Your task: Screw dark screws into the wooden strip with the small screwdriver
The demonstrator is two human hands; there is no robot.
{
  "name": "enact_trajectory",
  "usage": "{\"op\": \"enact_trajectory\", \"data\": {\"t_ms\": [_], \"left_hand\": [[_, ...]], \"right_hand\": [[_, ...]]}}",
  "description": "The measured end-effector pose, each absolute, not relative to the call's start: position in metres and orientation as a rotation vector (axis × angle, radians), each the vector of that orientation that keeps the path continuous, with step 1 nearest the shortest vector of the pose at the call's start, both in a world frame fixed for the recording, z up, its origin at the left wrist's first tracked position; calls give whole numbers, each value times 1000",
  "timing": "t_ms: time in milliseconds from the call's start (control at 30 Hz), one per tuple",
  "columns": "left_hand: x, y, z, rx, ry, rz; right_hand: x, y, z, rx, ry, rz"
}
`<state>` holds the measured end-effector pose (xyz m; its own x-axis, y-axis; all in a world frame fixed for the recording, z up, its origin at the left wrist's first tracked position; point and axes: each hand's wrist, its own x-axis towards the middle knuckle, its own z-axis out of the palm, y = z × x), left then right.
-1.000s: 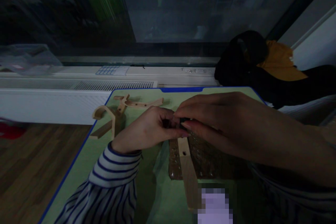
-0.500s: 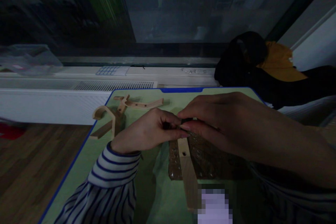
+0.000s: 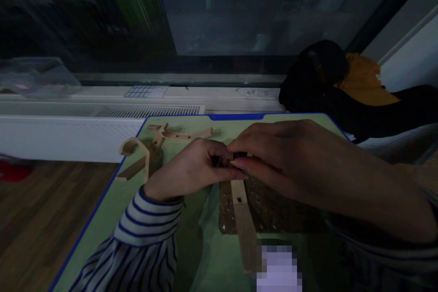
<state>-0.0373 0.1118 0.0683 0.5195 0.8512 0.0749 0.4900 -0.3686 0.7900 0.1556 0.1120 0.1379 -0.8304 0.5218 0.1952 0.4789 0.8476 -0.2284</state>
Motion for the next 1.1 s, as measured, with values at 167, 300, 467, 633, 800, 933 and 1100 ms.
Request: {"op": "enact_trajectory", "data": {"t_ms": [167, 300, 467, 633, 800, 933, 1100], "left_hand": [[-37, 111, 68, 1970, 1033, 649], [-36, 110, 69, 1936, 1026, 616], [-39, 109, 67, 1897, 1017, 543], [-40, 107, 68, 1945, 1031, 485], [-40, 107, 70, 2034, 1100, 513], [-40, 108, 71, 2027, 1155, 568], [-39, 108, 72, 2024, 1144, 582]], "right_hand": [[158, 112, 141, -678, -2785, 315], [159, 112, 141, -659, -2798, 285], [158, 111, 140, -700, -2802, 248], [158, 112, 140, -738, -2787, 219], [157, 112, 138, -723, -2764, 216], [156, 112, 137, -705, -2765, 255], [155, 111, 138, -743, -2795, 254]]}}
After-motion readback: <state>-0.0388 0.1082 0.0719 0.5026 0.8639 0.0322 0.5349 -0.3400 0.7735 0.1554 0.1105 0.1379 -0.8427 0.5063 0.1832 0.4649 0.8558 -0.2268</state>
